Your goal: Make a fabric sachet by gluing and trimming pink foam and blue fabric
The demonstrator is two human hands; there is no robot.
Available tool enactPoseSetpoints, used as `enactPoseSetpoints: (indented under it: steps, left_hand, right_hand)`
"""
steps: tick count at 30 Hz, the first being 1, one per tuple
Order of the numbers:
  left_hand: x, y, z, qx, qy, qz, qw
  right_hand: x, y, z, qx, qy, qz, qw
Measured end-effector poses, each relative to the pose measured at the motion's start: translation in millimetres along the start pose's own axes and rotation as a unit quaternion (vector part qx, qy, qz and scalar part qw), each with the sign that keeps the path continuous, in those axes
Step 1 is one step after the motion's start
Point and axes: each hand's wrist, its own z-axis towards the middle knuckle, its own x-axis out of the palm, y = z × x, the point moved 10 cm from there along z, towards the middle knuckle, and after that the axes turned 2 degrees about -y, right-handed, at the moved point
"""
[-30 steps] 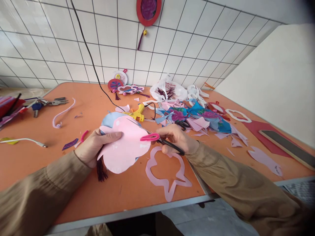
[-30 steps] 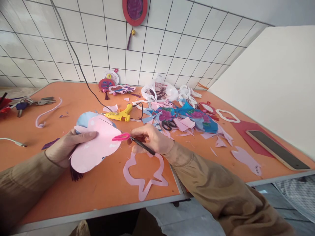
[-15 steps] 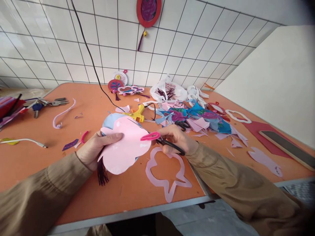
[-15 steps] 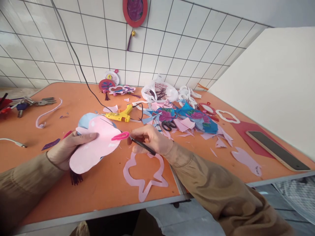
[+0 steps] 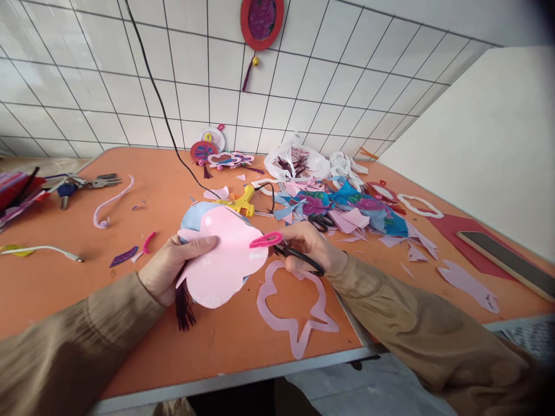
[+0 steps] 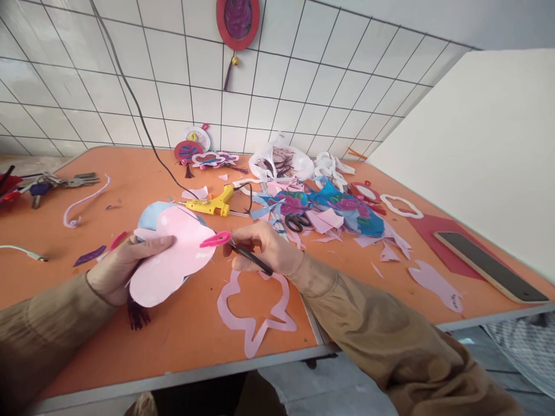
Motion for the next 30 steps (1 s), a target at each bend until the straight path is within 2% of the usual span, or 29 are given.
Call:
enactPoseSetpoints:
  steps: [8, 16, 20, 30]
  left_hand:
    - [4.0, -1.7, -2.7, 0.0, 0.007, -0.001, 1.0]
    - [2.6, -10.0, -5.9, 0.028, -0.005, 0.017, 0.999]
    - [-0.2, -10.9, -3.8, 0.03, -0.005, 0.011, 0.999]
    - [-2.1, -12.3, -3.3, 0.035, -0.006, 0.025, 0.999]
  right_hand:
    - [17.6, 14.5, -1.4, -0.004, 0.066, 0.076, 0.995]
    - [21.9, 14.4, -2.1, 0.008, 0.088, 0.072, 0.993]
    - [19.8, 12.1, -2.4, 0.008, 0.084, 0.037, 0.996]
    - [18.3, 10.9, -4.1, 0.001, 0.073, 0.041, 0.996]
